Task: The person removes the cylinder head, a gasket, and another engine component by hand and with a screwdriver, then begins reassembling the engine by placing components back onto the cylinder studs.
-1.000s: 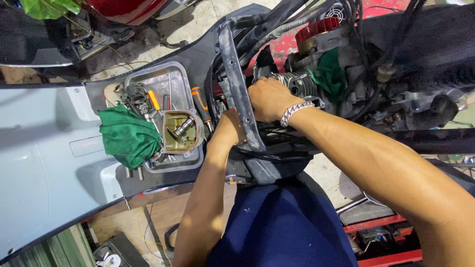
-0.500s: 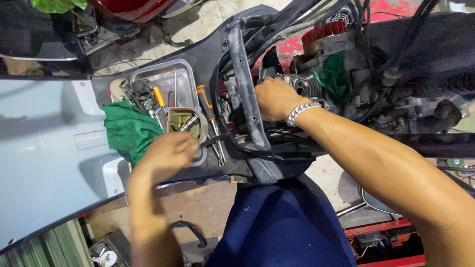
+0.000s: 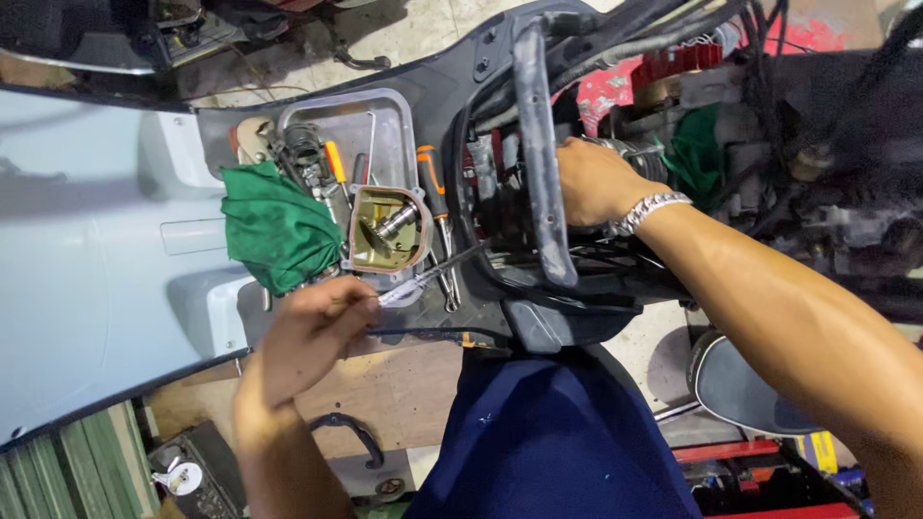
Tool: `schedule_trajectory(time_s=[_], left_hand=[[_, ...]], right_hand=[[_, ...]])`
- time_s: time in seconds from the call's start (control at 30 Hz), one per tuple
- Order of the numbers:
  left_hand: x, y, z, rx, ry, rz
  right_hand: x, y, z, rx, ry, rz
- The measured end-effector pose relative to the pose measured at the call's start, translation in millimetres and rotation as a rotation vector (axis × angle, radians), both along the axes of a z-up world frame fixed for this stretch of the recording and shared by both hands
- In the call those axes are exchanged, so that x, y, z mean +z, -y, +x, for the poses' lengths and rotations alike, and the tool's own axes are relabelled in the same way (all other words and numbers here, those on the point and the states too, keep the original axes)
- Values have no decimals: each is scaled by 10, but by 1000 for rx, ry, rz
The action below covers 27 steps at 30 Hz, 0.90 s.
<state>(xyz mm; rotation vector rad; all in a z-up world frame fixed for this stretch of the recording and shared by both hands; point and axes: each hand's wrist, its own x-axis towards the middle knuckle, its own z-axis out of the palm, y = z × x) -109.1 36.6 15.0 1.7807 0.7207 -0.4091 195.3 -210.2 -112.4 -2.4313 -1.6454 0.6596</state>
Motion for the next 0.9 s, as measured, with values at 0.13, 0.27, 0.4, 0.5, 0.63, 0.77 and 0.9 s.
schedule_trajectory(time_s=[0.13, 0.27, 0.4, 0.5, 0.63, 0.77, 0.9], left_hand=[[42, -434, -218, 193, 62, 42], [-558, -789, -167, 453, 117, 92], [-1132, -895, -105, 449, 56, 175], [-1193, -858, -159, 414, -70, 223], [-904, -622, -138, 268, -87, 671], [-612, 113, 252, 157, 456, 914], [-896, 1055, 918, -192, 611, 592]], right_hand=[[-50, 57, -43, -18, 0, 1], [-117, 24, -59, 120, 44, 129], [-41, -113, 16, 188, -5, 69], [122, -197, 62, 242, 15, -113], [238, -225, 78, 189, -80, -88], [160, -242, 122, 255, -21, 161], [269, -242, 115, 274, 58, -41]])
